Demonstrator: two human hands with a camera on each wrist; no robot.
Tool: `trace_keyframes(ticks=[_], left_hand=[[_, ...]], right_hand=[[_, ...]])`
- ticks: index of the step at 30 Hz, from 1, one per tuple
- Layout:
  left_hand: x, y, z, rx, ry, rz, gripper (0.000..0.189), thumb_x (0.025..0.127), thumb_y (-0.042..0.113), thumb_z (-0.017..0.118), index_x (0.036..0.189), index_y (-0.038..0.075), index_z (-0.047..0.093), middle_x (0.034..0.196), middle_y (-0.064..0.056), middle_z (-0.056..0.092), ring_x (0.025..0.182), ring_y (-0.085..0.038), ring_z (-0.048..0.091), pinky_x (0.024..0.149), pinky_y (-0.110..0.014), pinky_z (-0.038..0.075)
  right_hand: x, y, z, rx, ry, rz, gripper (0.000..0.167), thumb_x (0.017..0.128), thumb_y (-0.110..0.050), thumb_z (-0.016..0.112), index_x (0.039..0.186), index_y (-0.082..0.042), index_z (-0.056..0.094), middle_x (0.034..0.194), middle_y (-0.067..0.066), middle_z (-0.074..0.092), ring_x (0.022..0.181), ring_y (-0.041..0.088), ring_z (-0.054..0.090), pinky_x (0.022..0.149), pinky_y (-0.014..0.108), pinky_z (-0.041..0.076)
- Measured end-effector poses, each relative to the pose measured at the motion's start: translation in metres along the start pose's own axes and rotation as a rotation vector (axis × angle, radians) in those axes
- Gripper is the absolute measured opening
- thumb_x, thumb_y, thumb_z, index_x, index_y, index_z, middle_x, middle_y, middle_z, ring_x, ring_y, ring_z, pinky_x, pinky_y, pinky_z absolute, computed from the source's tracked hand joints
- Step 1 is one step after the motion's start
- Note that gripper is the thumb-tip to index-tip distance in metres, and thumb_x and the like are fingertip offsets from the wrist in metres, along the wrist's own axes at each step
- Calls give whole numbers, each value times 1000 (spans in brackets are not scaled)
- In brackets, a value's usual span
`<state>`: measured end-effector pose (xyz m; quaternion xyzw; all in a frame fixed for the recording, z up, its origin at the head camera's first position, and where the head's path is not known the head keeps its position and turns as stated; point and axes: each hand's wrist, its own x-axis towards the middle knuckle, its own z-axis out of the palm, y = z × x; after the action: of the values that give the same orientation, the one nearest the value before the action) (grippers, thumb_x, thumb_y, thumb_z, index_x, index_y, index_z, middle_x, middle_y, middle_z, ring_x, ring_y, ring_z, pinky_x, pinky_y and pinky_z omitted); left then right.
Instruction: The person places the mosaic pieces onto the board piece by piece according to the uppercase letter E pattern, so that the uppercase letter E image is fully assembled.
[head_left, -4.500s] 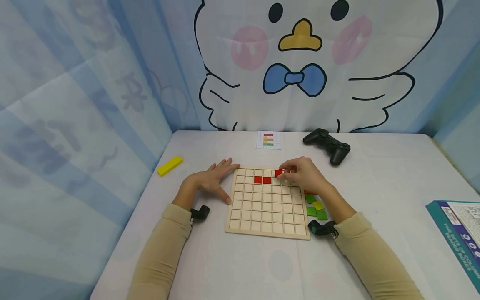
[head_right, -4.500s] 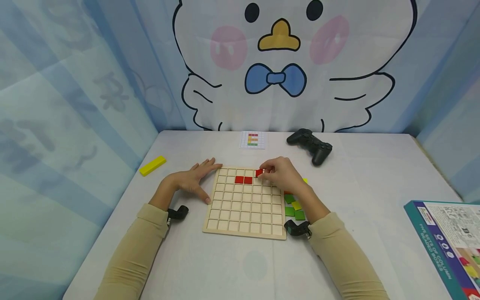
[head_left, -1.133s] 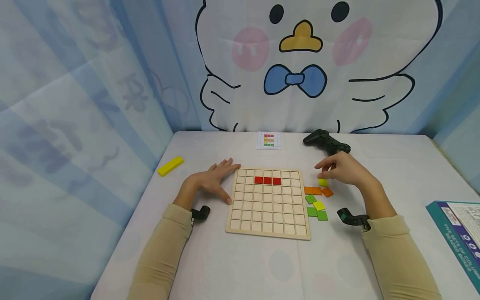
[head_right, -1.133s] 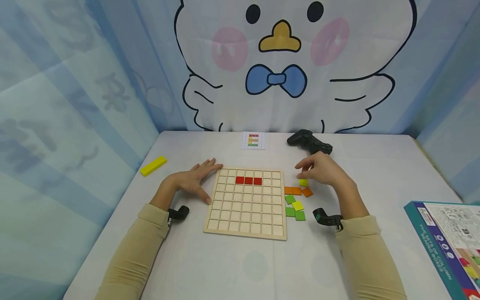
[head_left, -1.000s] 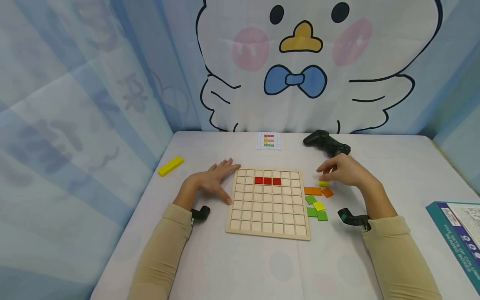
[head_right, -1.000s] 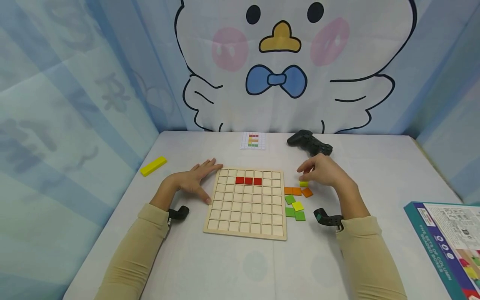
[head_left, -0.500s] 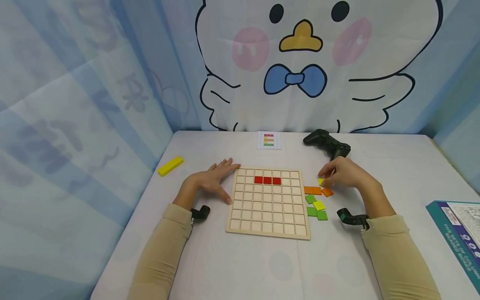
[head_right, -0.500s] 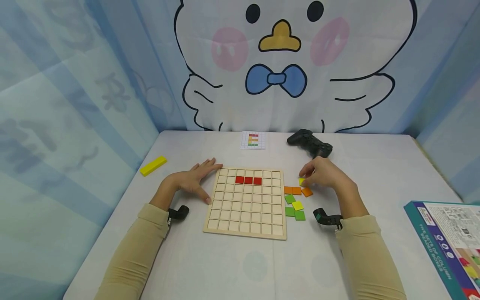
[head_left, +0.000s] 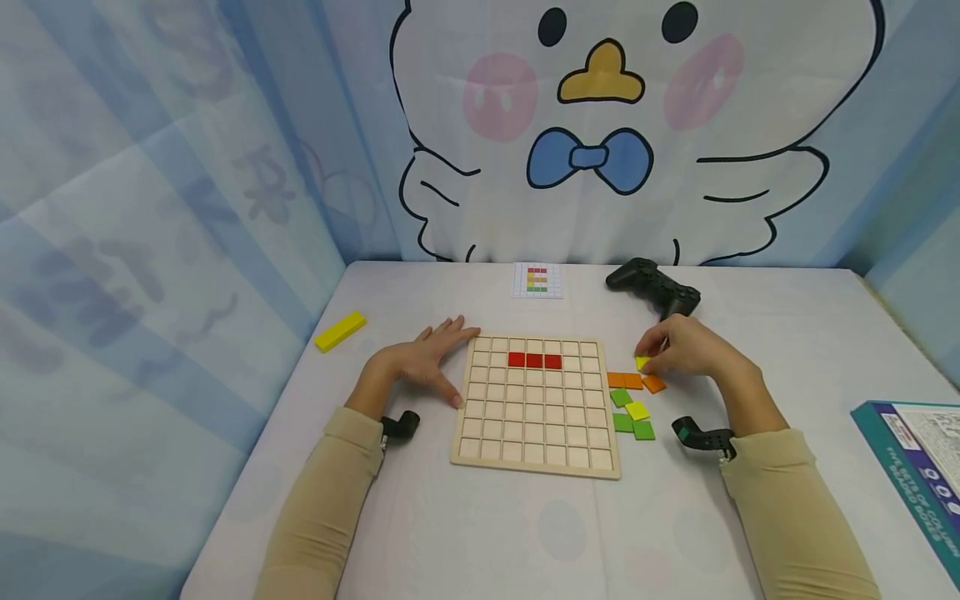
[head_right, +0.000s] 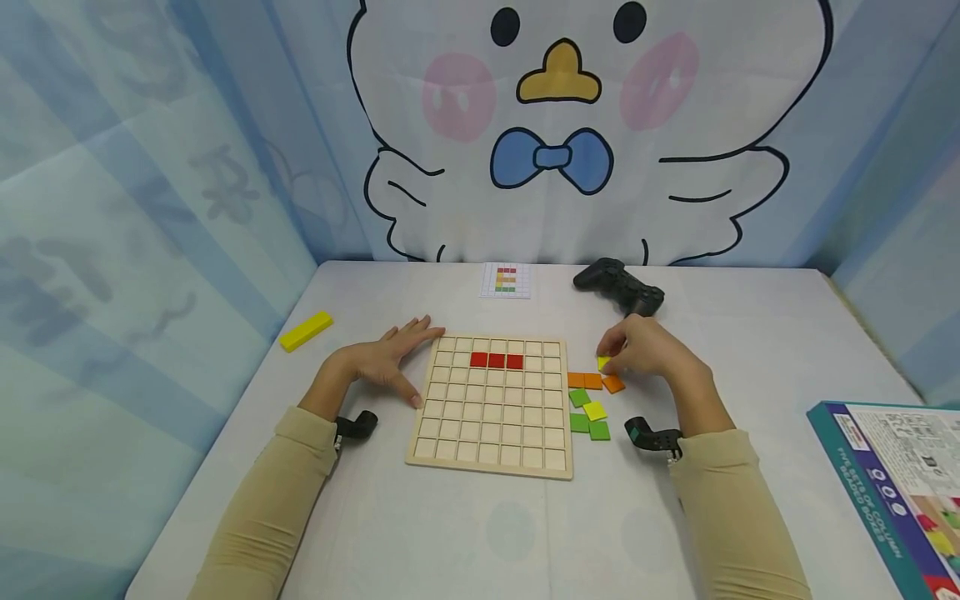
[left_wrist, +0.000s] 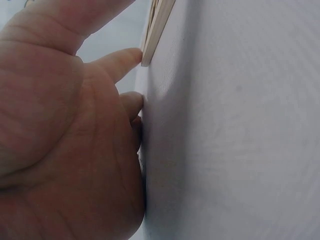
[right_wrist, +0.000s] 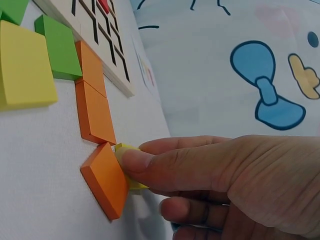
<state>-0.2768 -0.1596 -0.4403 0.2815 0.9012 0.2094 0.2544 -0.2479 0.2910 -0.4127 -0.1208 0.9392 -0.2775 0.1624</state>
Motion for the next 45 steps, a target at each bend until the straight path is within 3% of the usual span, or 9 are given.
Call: trace_keyframes(ticks=[10,19,24,28,33,39,45], left_hand=[[-1,0,0,-8,1,4,130,69,55,92,169,30,12,177,-5,-10,163,-24,-13,131,-53,-7],[-1,1,-1,-11,-1,-2,130,69,55,92,169,30,13,177,-5,-10,163,-23,-13,131,-52,-7],[0,0,-1,-15,1,-1,130,69,54,92,169,30,13,177,-5,-9,163,-24,-13,131,-52,-8],[0,1,0,-23,1,-1,131,68,54,93,169,29,13,177,-5,-9,163,-24,-13,131,-52,-8],[0,0,0,-22,5,-1,130,68,54,93,169,29,14,177,-5,-9,163,-24,-13,131,-52,-7],[0,0,-1,-23,3,-3,130,68,54,93,169,30,14,177,-4,-9,163,-23,-13,131,-52,-8],[0,0,0,-26,2,-1,130,68,54,93,169,30,14,177,-5,-9,163,-24,-13,131,-52,-8]], right_hand=[[2,-3,1,-5,23,-27,19,84,-7,85,96,-5,70,89,6,68,84,24,57,74,33,51],[5,-6,6,-39,138,-74,9,89,-5,79,93,-6,71,86,6,66,82,24,56,73,33,48],[9,-7,10,-46,189,-83,4,95,-6,72,99,-5,71,85,7,64,79,24,56,69,33,47],[11,-10,12,-38,249,-109,9,98,-8,69,105,-5,74,90,9,67,80,24,56,68,32,47],[13,-16,16,60,296,-153,13,99,-12,71,109,-7,76,95,10,71,78,23,60,65,28,52],[17,-28,26,258,249,-233,15,100,-17,70,112,-8,74,100,10,73,79,25,64,72,31,59],[19,-44,33,360,246,-326,17,101,-13,69,114,-2,73,101,14,74,78,23,66,74,29,61]])
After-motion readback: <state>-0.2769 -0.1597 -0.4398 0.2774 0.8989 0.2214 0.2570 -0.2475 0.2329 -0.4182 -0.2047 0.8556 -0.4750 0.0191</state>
